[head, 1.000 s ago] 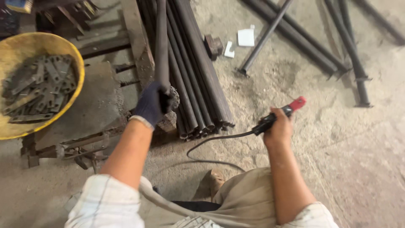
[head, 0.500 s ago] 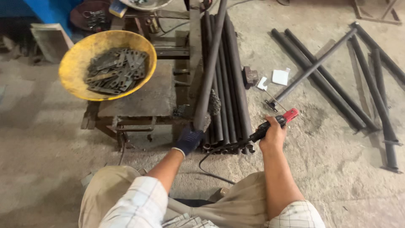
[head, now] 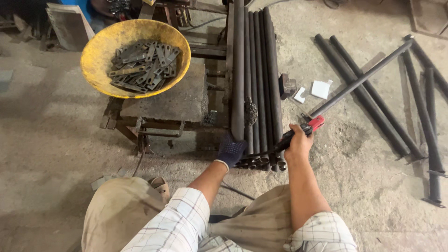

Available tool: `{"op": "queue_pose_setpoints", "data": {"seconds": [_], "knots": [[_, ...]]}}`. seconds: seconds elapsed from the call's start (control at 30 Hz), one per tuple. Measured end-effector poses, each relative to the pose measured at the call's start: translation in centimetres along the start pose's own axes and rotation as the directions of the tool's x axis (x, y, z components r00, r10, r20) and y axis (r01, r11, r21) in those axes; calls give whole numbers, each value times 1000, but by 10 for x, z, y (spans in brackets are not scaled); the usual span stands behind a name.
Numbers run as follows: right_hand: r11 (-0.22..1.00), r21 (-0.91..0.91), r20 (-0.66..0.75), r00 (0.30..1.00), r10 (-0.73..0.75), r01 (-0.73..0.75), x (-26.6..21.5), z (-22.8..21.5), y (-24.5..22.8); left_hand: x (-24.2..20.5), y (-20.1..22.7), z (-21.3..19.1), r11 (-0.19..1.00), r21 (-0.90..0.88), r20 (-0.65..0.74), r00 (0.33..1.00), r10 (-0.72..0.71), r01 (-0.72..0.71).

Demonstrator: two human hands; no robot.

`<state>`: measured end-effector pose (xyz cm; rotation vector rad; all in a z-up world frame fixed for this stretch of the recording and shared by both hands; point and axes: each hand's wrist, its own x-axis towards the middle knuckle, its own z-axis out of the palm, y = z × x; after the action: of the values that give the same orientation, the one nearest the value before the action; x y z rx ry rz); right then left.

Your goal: The person welds metal pipes together using an electrode holder. They position the pipes on the floor and apply the welding arc to the joints while using a gloved hand to guide the work.

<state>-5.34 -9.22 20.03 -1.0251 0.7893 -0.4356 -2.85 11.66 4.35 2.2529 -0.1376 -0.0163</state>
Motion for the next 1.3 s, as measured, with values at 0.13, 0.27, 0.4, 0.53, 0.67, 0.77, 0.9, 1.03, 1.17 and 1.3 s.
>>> {"op": "queue_pose_setpoints", "data": {"seconds": [0.13, 0.27, 0.4, 0.53, 0.67, 0.77, 0.9, 1.03, 1.17, 1.3], "knots": [[999, 17, 44, 999, -30, 29, 8, -7, 1, 5, -11, -1, 891, -400, 178, 972, -154, 215], [1000, 8, 16, 1000, -11, 11, 17, -17, 2, -5, -18, 2, 971, 30, -50, 970, 238, -237], [1000, 5, 1, 1000, -19, 19, 15, -18, -1, 3, -33, 0, 955, 86, 89, 957, 277, -284], [1000, -15, 36, 999, 0, 0, 11, -19, -5, 15, -42, -26, 955, 9, 206, 936, 287, -295], [1000, -8, 70, 998, -4, 5, 13, -21, -4, 8, -37, -53, 802, -409, 400, 876, -271, 435], [1000, 1, 111, 993, -29, 29, 11, -27, -1, 12, -66, -66, 844, 243, 132, 879, 459, -477], [998, -54, 94, 996, -3, 8, 9, -22, -6, 13, -83, -64, 881, 51, 133, 877, 461, -471], [999, -50, 106, 994, 0, 5, 10, -19, -6, 16, -71, -63, 604, -714, 393, 917, -73, 354], [998, -58, 114, 993, -3, 10, 12, -20, -7, 14, -61, -88, 122, -731, 610, 724, -322, 671], [997, -72, 95, 995, 23, -16, 4, -20, -15, 10, -59, -99, 172, -724, 614, 738, -280, 667]]}}
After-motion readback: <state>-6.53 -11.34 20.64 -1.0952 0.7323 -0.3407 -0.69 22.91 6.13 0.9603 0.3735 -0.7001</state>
